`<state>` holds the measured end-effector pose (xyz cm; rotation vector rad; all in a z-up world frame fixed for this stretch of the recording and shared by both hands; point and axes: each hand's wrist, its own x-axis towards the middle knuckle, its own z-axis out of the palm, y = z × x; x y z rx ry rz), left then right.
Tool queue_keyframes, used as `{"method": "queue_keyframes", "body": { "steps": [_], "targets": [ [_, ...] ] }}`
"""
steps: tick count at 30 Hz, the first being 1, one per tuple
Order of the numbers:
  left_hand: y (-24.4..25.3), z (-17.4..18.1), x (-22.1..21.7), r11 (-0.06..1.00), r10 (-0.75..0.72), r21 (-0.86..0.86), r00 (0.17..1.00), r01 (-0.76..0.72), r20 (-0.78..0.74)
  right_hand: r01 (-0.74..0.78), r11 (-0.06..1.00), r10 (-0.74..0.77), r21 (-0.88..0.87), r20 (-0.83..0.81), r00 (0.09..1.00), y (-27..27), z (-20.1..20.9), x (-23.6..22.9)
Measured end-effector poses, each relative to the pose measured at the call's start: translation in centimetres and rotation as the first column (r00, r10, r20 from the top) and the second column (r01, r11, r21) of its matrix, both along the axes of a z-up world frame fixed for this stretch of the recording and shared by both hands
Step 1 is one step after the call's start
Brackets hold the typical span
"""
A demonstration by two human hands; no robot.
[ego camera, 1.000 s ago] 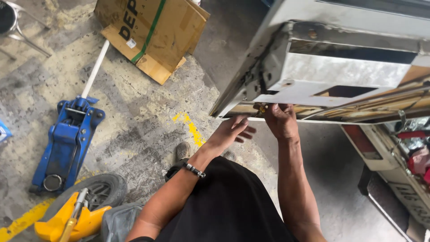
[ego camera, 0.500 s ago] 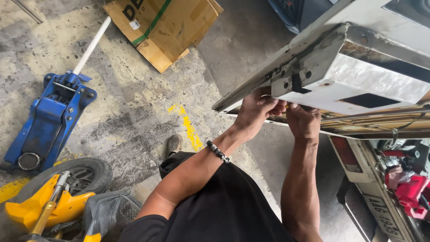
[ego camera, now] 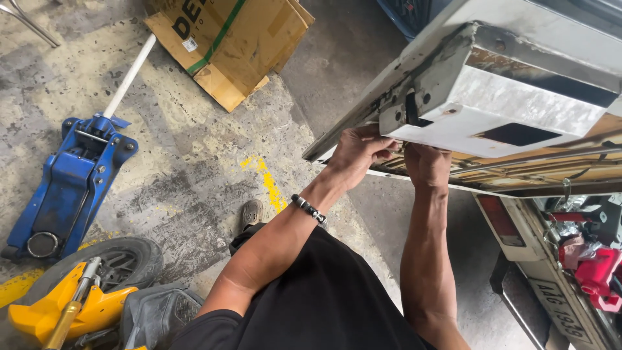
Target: Repairing and installing a door latch mechanism in a vehicle door.
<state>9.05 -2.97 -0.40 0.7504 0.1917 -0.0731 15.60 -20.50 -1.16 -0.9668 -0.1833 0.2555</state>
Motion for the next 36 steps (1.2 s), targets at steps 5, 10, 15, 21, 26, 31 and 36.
{"method": "queue_keyframes", "body": {
  "steps": [5,10,15,21,26,31,36],
  "targets": [
    [-0.5,-0.7,0.2,0.983,0.054,-0.182,0.993,-0.035,0.101,-0.003,1.000,0.003,-0.011,0.034,0.999,1.0,1.5,0.1],
    [-0.5,0.1,0.3,0.974,0.093,-0.212,0.993,-0.076,0.073,-0.010,0.996,0.021,-0.086,0.126,0.992,0.7,1.8,0.3],
    [-1.3,0.1,1.2,0.976,0.192,-0.127,0.974,-0.176,0.122,-0.070,0.997,0.073,-0.029,0.112,0.991,-0.5,0.2,1.4],
    [-2.0,-0.9,1.6,0.976,0.219,-0.053,0.964,-0.214,0.150,-0.141,0.984,0.132,0.113,0.080,0.988,1.3,0.9,0.9],
    [-1.7,-1.1,0.8,0.977,0.161,-0.175,0.962,-0.124,0.221,-0.157,0.962,0.149,0.222,0.051,0.988,-0.1,-3.1,2.4],
    [-2.3,-1.7,1.1,0.935,0.161,-0.346,0.965,-0.083,0.205,-0.119,0.975,0.128,0.190,-0.034,0.991,-0.5,-2.4,2.4],
    [-3.3,-3.2,1.3,0.897,0.160,-0.437,0.970,-0.065,0.184,-0.116,0.973,0.136,0.200,-0.090,0.987,-1.0,-1.6,1.5]
  ]
}}
